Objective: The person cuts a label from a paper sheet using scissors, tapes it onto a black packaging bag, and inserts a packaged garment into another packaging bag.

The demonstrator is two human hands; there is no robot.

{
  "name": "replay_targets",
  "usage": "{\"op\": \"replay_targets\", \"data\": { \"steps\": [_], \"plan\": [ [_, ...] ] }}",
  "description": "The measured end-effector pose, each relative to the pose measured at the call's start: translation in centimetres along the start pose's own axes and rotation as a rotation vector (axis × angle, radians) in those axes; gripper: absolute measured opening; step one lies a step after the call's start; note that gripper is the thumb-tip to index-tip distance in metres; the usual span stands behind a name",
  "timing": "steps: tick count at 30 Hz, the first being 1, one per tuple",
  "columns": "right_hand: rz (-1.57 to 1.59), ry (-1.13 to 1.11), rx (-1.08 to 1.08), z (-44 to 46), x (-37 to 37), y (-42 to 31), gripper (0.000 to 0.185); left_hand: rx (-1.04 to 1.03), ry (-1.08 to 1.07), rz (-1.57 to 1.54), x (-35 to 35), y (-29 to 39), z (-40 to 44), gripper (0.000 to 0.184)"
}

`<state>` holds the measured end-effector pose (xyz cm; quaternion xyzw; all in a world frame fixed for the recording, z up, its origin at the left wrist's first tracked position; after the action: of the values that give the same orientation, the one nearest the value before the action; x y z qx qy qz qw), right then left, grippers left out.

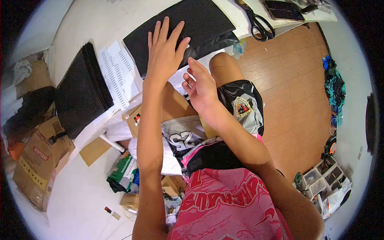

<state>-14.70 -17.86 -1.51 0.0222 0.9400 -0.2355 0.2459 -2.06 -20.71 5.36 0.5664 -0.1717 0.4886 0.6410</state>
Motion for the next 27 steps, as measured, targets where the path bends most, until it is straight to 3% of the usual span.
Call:
{"op": "replay_targets", "data": {
  "steps": [10,14,20,22,23,24,25,26,27],
  "plan": [
    [-0.119,0.072,-0.073,0.5,4.4,1.9,0.026,-0.056,0.004,0.086,-0.8,-0.1,-0.5,0.063],
    [-0.105,0.078,0.055,0.7,6.2,0.8,0.025,-0.012,0.014,0.192,-0.7,0.5,-1.1,0.083],
    [-0.238,0.095,0.287,-0.5,5.2,-2.7,0.027,-0.007,-0.001,0.11,-0.1,2.1,-3.3,0.099],
    [-0.566,-0.106,0.819,-2.5,2.6,-5.0,0.028,-0.003,0.017,0.135,0.4,2.1,-4.7,0.096],
    [-0.775,-0.089,0.928,-3.1,1.3,-5.7,0.027,0.063,0.052,0.109,0.7,1.5,-5.7,0.09],
    [-0.776,-0.109,0.942,-3.5,-0.1,-7.1,0.027,0.127,0.086,0.081,1.0,0.9,-6.7,0.084],
    [-0.964,-0.126,1.249,-5.2,-2.9,-9.3,0.028,0.123,0.104,0.091,1.1,0.9,-8.0,0.084],
    [-1.143,-0.131,1.563,-6.5,-5.3,-10.7,0.029,0.264,0.156,0.098,1.5,-0.2,-9.4,0.073],
    [-1.131,-0.137,1.587,-5.3,-6.5,-12.0,0.029,0.401,0.211,0.101,2.2,-1.3,-10.0,0.063]
  ]
}}
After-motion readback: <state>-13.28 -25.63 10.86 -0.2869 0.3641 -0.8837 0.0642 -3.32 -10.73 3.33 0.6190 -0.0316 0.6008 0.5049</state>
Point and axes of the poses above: each hand's wrist, its own z-axis towards the middle knuckle, its own x-axis out of the back of the hand, y = z × x, the point moved 7 cm from there along z, towards the middle knuckle, and after that the axes turned 15 degrees about -z, right-handed, at the moved point
